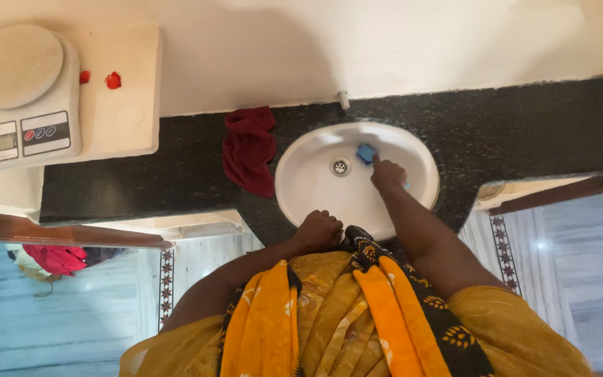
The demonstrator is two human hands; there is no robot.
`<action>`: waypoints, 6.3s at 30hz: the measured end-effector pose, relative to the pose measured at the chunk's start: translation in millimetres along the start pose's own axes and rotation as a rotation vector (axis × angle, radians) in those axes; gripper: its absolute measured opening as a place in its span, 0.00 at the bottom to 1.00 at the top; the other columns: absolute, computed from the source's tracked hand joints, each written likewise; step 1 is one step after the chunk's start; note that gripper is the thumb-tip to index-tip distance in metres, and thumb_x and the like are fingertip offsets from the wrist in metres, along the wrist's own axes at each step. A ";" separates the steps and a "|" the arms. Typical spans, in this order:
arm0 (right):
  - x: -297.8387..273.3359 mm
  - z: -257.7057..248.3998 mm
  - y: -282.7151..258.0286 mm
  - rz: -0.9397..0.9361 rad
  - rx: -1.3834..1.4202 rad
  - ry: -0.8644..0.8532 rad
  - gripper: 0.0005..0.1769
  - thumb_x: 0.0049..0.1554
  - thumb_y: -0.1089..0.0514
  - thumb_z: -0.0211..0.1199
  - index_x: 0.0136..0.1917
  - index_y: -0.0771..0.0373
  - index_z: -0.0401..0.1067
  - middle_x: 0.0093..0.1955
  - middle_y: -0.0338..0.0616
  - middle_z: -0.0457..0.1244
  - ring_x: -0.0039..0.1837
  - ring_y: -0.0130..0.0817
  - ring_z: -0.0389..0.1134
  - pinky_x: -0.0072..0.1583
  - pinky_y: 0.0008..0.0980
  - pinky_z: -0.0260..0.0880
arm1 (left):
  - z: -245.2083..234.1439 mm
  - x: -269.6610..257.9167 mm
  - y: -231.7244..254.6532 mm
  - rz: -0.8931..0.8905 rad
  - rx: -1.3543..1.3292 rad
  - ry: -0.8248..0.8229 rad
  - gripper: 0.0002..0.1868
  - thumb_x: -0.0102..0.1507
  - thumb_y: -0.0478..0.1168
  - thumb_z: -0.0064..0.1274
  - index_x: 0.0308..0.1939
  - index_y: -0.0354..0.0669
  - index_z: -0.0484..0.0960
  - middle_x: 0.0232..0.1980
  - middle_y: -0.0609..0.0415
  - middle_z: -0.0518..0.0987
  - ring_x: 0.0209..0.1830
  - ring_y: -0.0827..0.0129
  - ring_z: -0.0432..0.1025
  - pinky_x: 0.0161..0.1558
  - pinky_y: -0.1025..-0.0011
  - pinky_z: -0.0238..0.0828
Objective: The person scrubs the inside of a white bathroom sink using a blue brush. The person repeatedly scrubs the basin and the drain area with the brush.
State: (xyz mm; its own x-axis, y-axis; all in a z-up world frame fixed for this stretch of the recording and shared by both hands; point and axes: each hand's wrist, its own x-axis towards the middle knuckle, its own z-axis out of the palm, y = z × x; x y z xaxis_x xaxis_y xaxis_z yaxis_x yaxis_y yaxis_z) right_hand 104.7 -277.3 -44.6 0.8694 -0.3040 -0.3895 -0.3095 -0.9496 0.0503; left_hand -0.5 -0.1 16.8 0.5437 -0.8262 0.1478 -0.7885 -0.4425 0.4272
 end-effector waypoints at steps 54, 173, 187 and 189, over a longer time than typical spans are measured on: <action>-145.2 43.2 -65.2 -0.401 0.886 -0.379 0.22 0.63 0.50 0.55 0.68 0.54 0.76 0.40 0.45 0.65 0.37 0.32 0.63 0.41 0.36 0.65 | 7.5 -29.3 5.4 -0.244 -0.059 0.599 0.30 0.69 0.48 0.43 0.75 0.45 0.66 0.70 0.45 0.72 0.73 0.45 0.58 0.74 0.51 0.49; -122.0 49.4 -51.0 -0.408 0.532 -0.115 0.23 0.57 0.45 0.63 0.61 0.57 0.80 0.56 0.54 0.73 0.57 0.51 0.75 0.64 0.41 0.73 | 2.2 -33.5 11.9 -0.157 -0.027 0.337 0.16 0.66 0.45 0.53 0.54 0.43 0.80 0.44 0.48 0.82 0.46 0.53 0.73 0.48 0.55 0.68; -110.6 43.3 -77.5 -0.052 0.438 -0.141 0.20 0.58 0.46 0.56 0.62 0.48 0.76 0.63 0.49 0.67 0.65 0.50 0.69 0.64 0.48 0.69 | 6.7 -23.1 -1.3 -0.154 0.064 0.209 0.14 0.63 0.46 0.55 0.49 0.44 0.82 0.40 0.50 0.82 0.44 0.54 0.74 0.45 0.57 0.68; -93.1 42.4 -71.3 -0.030 0.511 -0.143 0.21 0.58 0.48 0.56 0.64 0.45 0.75 0.63 0.48 0.68 0.65 0.49 0.69 0.64 0.47 0.69 | 8.2 -21.3 -3.6 -0.188 0.047 0.198 0.12 0.63 0.47 0.56 0.43 0.44 0.84 0.40 0.50 0.83 0.43 0.54 0.74 0.44 0.57 0.69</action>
State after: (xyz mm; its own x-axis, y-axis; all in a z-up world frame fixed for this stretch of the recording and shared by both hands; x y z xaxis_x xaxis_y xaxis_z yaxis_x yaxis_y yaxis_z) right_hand 29.5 -178.0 -50.9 0.8305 -0.2298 -0.5075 -0.4647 -0.7882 -0.4035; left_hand -11.5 16.3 4.8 0.7234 -0.6462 0.2431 -0.6786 -0.6008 0.4225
